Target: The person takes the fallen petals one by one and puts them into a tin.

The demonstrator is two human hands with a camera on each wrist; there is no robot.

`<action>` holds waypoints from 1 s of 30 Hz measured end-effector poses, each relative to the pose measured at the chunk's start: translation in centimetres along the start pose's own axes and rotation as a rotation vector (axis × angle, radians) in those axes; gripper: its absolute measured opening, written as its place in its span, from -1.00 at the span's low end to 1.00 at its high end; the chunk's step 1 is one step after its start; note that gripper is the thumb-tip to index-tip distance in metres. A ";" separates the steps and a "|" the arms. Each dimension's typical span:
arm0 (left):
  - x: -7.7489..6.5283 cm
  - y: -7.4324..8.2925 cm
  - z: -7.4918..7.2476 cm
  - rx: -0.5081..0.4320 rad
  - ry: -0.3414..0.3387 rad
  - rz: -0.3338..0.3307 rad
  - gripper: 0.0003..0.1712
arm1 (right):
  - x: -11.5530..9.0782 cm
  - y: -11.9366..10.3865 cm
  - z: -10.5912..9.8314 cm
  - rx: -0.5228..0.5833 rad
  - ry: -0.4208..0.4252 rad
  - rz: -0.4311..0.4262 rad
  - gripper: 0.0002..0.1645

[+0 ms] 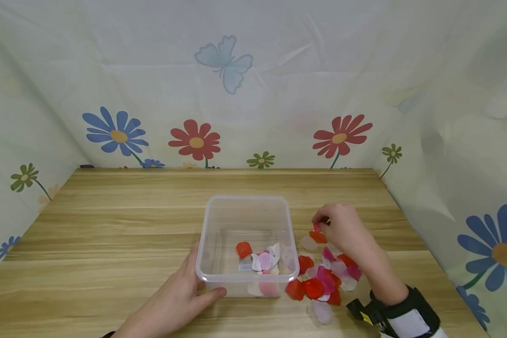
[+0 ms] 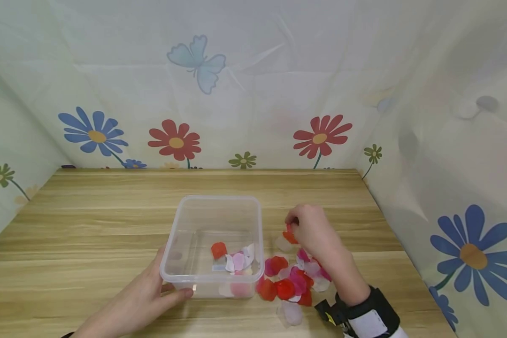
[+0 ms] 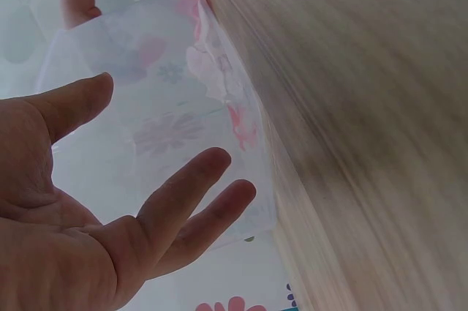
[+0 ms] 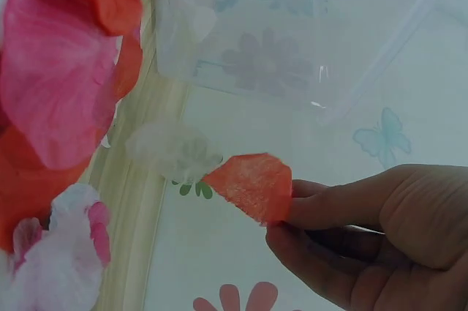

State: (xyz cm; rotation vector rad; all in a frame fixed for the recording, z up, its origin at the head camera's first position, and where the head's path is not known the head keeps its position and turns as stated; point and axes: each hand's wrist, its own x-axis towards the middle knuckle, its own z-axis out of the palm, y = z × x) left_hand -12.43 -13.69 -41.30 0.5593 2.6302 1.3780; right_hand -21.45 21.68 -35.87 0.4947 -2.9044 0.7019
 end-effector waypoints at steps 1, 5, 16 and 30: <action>0.0 0.0 0.0 -0.002 -0.001 -0.001 0.20 | 0.0 0.0 0.0 -0.001 0.006 -0.002 -0.86; 0.0 0.0 0.0 0.003 -0.001 -0.004 0.21 | -0.2 0.0 0.2 -0.008 0.025 -0.028 -0.86; 0.0 -0.1 -0.1 0.028 -0.002 0.005 0.22 | 0.1 -0.1 0.5 0.009 0.085 -0.039 -0.85; 0.1 -0.1 0.0 0.013 -0.004 0.007 0.21 | -0.4 -1.5 0.3 0.128 0.293 -0.215 -0.74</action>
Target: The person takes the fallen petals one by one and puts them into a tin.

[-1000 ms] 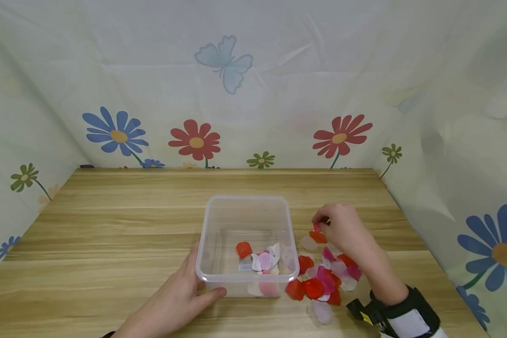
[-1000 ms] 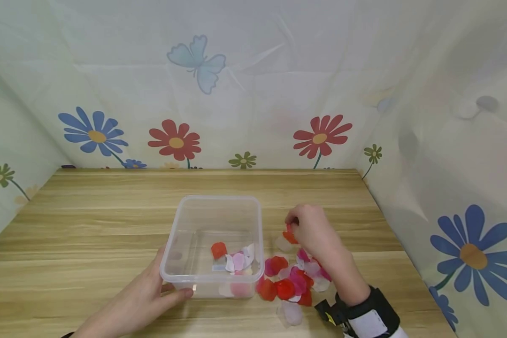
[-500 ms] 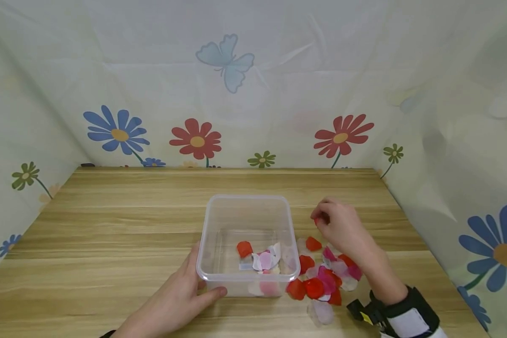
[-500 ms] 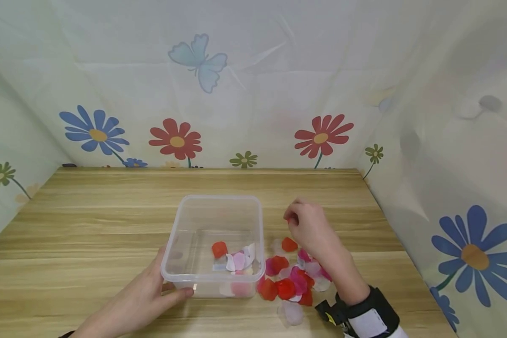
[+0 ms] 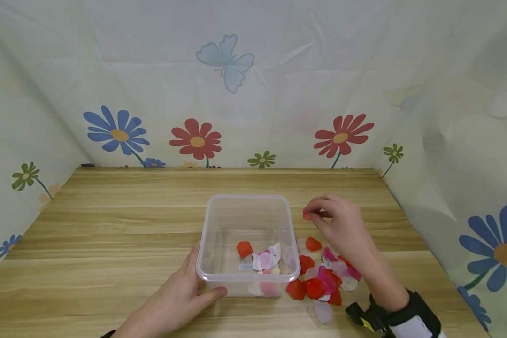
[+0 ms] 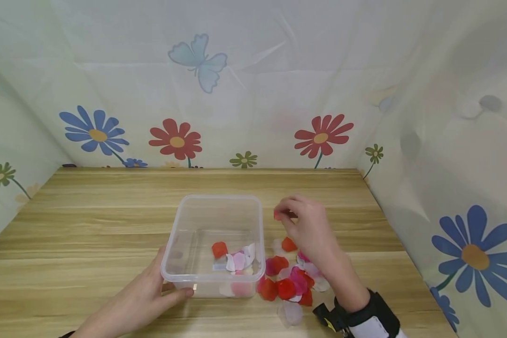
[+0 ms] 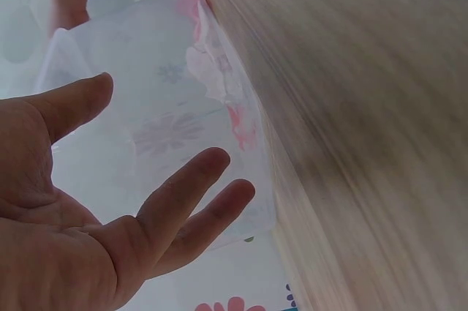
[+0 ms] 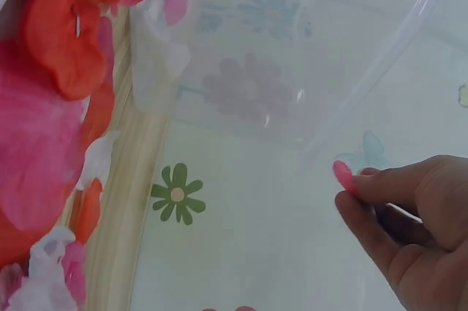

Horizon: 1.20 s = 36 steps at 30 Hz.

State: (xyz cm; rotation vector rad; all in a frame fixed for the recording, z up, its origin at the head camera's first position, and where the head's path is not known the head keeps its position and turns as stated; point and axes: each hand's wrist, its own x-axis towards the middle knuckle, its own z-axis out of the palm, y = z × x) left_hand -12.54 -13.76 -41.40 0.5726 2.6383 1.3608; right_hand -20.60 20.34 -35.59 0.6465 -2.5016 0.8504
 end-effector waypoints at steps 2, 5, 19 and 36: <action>0.0 0.0 0.0 -0.009 -0.002 0.002 0.21 | -0.1 -0.5 0.0 0.019 0.034 -0.034 -0.72; 0.0 0.0 0.0 -0.015 -0.003 0.000 0.21 | -0.3 -1.3 0.3 0.059 0.072 -0.105 -0.67; -0.1 0.2 0.0 -0.003 -0.002 -0.034 0.18 | -1.1 -3.7 1.8 0.163 0.007 -0.303 -0.68; 0.0 0.1 0.1 -0.023 -0.006 -0.009 0.19 | -0.6 -2.5 1.3 0.066 0.085 -0.283 -0.58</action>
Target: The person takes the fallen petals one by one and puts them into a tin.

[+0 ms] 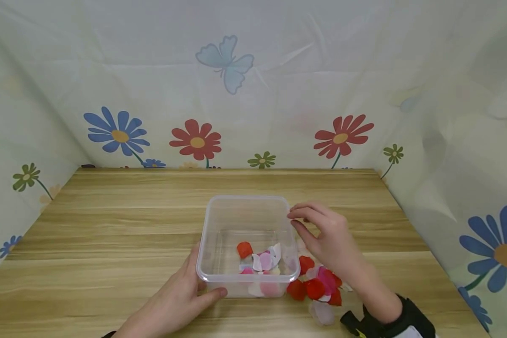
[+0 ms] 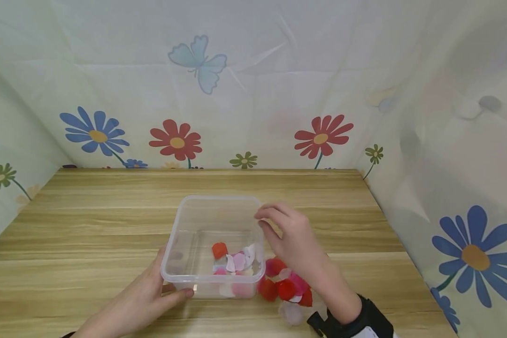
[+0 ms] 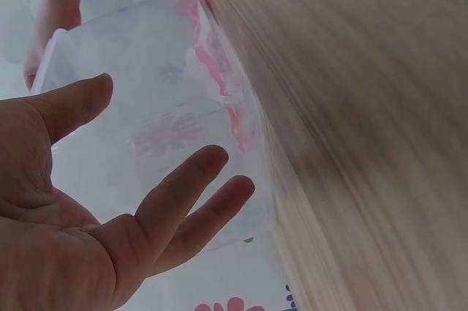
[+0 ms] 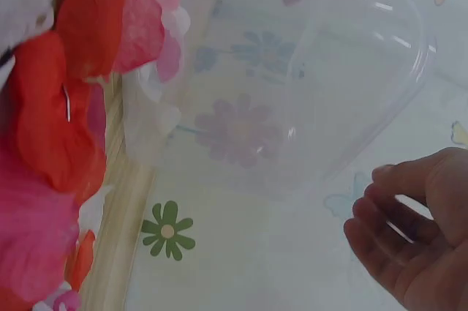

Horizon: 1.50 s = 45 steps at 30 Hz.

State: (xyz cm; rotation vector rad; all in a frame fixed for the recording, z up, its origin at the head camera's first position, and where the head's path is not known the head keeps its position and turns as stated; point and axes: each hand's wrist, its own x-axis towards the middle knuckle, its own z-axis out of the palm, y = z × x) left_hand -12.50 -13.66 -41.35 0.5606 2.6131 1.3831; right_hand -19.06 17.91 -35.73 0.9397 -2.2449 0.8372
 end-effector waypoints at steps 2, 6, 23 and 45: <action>0.0 0.0 0.0 0.001 0.001 0.004 0.19 | 0.0 0.5 -0.3 -0.033 -0.006 0.048 -0.59; 0.0 0.0 0.0 0.005 0.000 0.004 0.18 | 0.0 1.5 -0.8 -0.093 -0.064 0.181 -0.62; 0.0 0.0 0.0 0.015 0.006 -0.009 0.17 | -1.1 5.6 -0.1 -0.097 -0.552 0.589 -0.77; -0.1 0.1 -0.1 0.003 0.000 -0.009 0.17 | -2.4 5.5 1.7 -0.085 -0.701 0.633 -0.75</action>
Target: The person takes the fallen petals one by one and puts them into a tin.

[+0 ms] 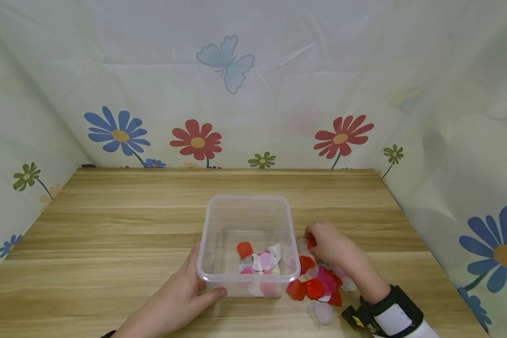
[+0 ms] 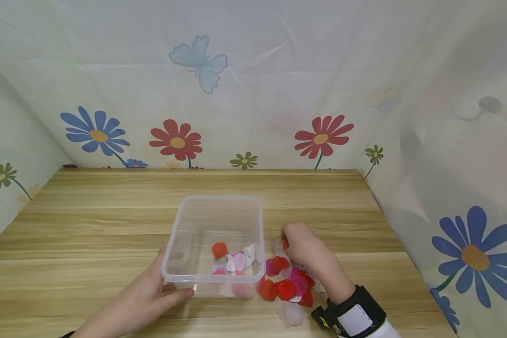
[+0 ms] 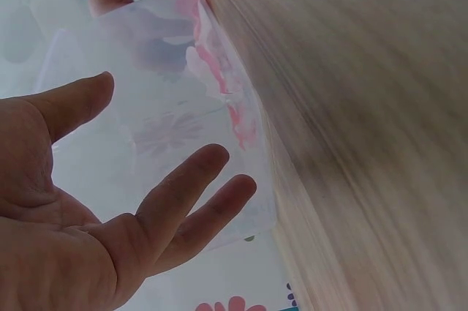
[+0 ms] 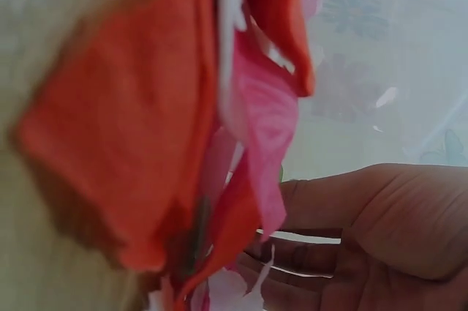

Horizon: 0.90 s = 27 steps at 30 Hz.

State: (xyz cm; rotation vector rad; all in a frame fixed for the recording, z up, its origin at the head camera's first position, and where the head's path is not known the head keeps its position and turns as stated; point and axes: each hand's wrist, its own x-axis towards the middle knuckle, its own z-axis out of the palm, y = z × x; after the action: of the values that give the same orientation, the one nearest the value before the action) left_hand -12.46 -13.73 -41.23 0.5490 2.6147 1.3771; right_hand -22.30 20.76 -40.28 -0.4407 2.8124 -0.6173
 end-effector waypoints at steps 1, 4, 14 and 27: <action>0.0 0.0 0.0 -0.002 -0.001 0.000 0.17 | 0.0 0.0 0.0 -0.002 0.002 0.000 -0.75; 0.0 0.0 0.0 0.003 0.001 0.002 0.18 | -0.1 0.0 0.0 -0.007 0.003 0.000 -0.75; 0.0 -0.1 0.0 0.005 -0.002 0.014 0.19 | 0.0 0.1 -0.2 0.001 0.005 -0.017 -0.78; 0.1 -0.1 0.0 0.018 -0.003 0.007 0.19 | -0.4 -0.1 -1.1 -0.036 0.070 -0.061 -0.79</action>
State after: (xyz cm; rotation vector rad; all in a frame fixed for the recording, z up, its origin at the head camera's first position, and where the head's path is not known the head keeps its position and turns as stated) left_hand -12.52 -13.75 -41.35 0.5629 2.6280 1.3552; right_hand -22.19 21.22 -39.14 -0.5229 2.8896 -0.6065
